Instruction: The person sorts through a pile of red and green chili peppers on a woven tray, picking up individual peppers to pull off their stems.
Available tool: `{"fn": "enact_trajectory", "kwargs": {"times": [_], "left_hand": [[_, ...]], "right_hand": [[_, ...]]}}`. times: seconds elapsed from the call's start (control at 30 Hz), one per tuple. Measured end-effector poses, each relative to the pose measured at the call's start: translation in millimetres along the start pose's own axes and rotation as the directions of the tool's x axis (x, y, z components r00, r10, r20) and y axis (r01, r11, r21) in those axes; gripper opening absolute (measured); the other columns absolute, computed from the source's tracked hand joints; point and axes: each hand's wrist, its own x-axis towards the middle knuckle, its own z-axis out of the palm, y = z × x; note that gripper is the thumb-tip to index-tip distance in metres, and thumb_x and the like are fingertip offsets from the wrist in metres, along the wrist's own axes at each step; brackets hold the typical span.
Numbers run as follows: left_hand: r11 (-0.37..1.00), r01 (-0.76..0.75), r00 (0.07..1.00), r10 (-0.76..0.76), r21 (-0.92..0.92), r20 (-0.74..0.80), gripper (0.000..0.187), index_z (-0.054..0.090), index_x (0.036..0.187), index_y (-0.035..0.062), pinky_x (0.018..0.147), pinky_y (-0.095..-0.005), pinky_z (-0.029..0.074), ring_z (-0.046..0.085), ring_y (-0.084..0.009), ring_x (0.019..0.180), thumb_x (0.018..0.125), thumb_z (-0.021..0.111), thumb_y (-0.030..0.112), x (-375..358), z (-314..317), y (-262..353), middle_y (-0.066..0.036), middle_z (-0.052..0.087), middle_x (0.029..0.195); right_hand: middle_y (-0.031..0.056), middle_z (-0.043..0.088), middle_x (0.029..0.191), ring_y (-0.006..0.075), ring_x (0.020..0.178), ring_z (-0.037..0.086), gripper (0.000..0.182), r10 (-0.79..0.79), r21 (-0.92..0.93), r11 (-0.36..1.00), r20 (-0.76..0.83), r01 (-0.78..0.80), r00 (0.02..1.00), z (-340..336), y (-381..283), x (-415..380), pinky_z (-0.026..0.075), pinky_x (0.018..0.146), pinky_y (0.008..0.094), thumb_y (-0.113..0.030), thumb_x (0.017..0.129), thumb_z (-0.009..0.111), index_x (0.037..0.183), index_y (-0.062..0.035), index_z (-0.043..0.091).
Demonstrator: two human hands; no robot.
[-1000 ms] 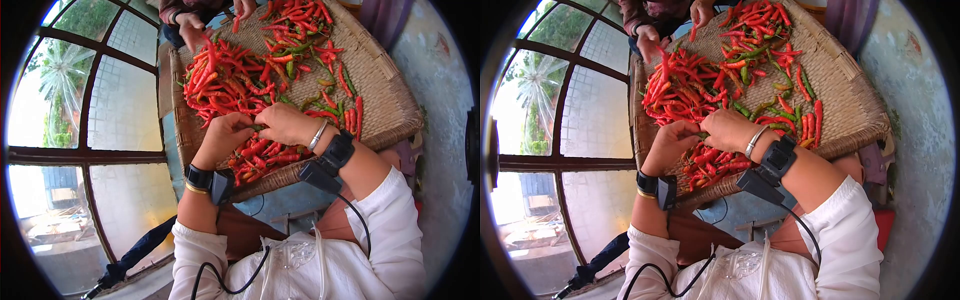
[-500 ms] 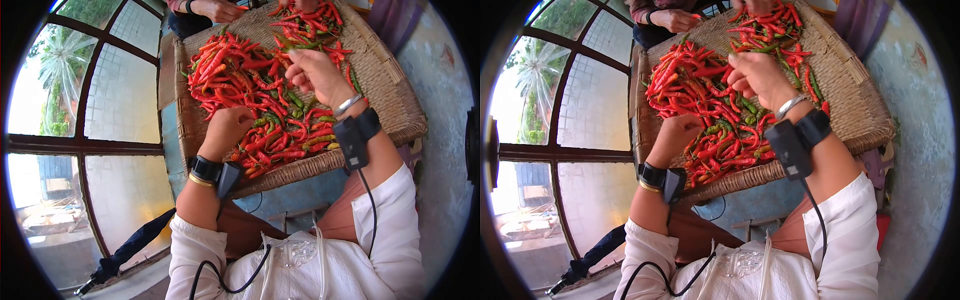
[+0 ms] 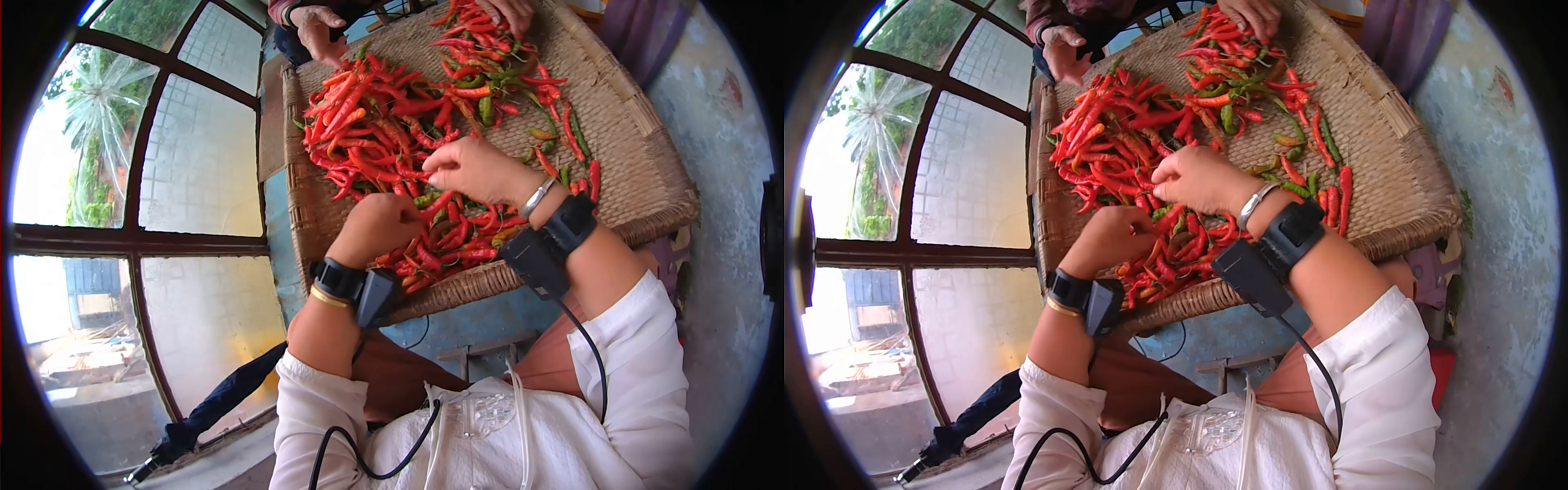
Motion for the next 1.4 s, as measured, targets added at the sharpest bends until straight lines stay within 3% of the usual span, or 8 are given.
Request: {"fn": "enact_trajectory", "kwargs": {"times": [0.13,0.27,0.5,0.63,0.7,0.83,1.1,1.4], "left_hand": [[0.949,0.108,0.989,-0.134,-0.295,-0.068,0.016,0.062,0.079,0.0033,0.058,-0.0297,0.046,0.059,-0.0197,0.063,0.067,0.064,0.014,-1.0,-17.1,11.3,-0.011,0.061,0.069],[0.859,0.017,0.987,-0.095,-0.512,-0.127,0.012,0.058,0.086,0.0010,0.056,-0.0206,0.042,0.050,-0.0043,0.063,0.074,0.062,0.005,0.7,-9.5,5.0,0.002,0.056,0.071],[0.930,-0.014,0.970,-0.077,-0.368,-0.232,0.019,0.061,0.084,0.0026,0.059,-0.0295,0.046,0.060,-0.0199,0.064,0.070,0.065,0.015,4.2,-2.8,-18.6,-0.011,0.061,0.070],[0.966,0.096,0.963,-0.151,-0.239,-0.224,0.021,0.061,0.084,0.0039,0.058,-0.0331,0.045,0.059,-0.0256,0.064,0.071,0.064,0.020,3.0,-5.1,-18.2,-0.013,0.060,0.069],[0.973,0.098,0.960,-0.148,-0.211,-0.238,0.022,0.061,0.084,0.0043,0.057,-0.0343,0.045,0.059,-0.0270,0.064,0.071,0.063,0.022,4.1,-3.0,-20.4,-0.013,0.060,0.068],[0.981,0.189,0.939,-0.191,-0.037,-0.285,0.026,0.061,0.089,0.0069,0.063,-0.0377,0.046,0.059,-0.0289,0.072,0.070,0.064,0.025,7.3,1.2,-21.7,-0.013,0.060,0.076],[0.972,0.215,0.954,-0.189,0.092,-0.235,0.030,0.061,0.093,0.0094,0.069,-0.0396,0.046,0.058,-0.0303,0.079,0.067,0.065,0.024,6.3,16.9,-36.2,-0.014,0.059,0.083],[0.985,0.159,0.970,-0.143,0.070,-0.199,0.015,0.064,0.079,0.0070,0.065,-0.0400,0.046,0.059,-0.0307,0.073,0.067,0.059,0.014,1.8,-5.5,-25.8,-0.014,0.060,0.073]], "right_hand": [[0.0077,0.063,0.080,0.0125,0.073,0.059,0.022,-0.072,-0.168,0.982,0.095,0.088,0.993,1.6,-11.4,-4.7,0.047,0.066,0.0257,-0.013,0.079,0.058,0.097,-0.0015,0.061],[0.0015,0.057,0.064,0.0064,0.053,0.051,0.013,0.121,0.147,0.980,0.115,-0.137,0.986,-1.1,-17.4,-4.4,0.042,0.049,0.0208,-0.013,0.080,0.057,0.083,-0.0007,0.061],[-0.0004,0.053,0.059,0.0040,0.047,0.046,0.014,0.214,0.217,0.954,-0.003,-0.209,0.977,-36.5,-16.6,-1.4,0.037,0.042,0.0184,-0.015,0.081,0.057,0.079,-0.0015,0.059],[0.0010,0.057,0.069,0.0055,0.055,0.051,0.020,0.157,0.663,0.746,-0.271,0.066,0.950,-47.0,-14.6,5.6,0.042,0.049,0.0190,-0.018,0.084,0.056,0.095,-0.0018,0.055],[0.0035,0.056,0.069,0.0090,0.057,0.055,0.020,0.424,0.786,0.517,-0.580,0.340,0.696,-42.7,-21.1,9.0,0.042,0.045,0.0218,-0.016,0.083,0.055,0.094,0.0008,0.052],[0.0026,0.057,0.072,0.0086,0.061,0.056,0.020,0.328,0.818,0.573,-0.286,0.051,0.900,-29.6,-6.2,3.9,0.045,0.049,0.0215,-0.018,0.080,0.056,0.094,-0.0035,0.054],[0.0041,0.059,0.074,0.0079,0.053,0.052,0.024,0.137,0.263,0.954,0.045,-0.144,0.989,0.8,-4.1,10.3,0.044,0.050,0.0210,-0.014,0.081,0.056,0.096,0.0040,0.056],[0.0092,0.062,0.073,0.0167,0.064,0.059,0.025,-0.024,-0.192,0.981,-0.011,0.021,1.000,1.3,-6.8,7.5,0.046,0.059,0.0293,-0.014,0.074,0.061,0.095,-0.0008,0.060]]}}
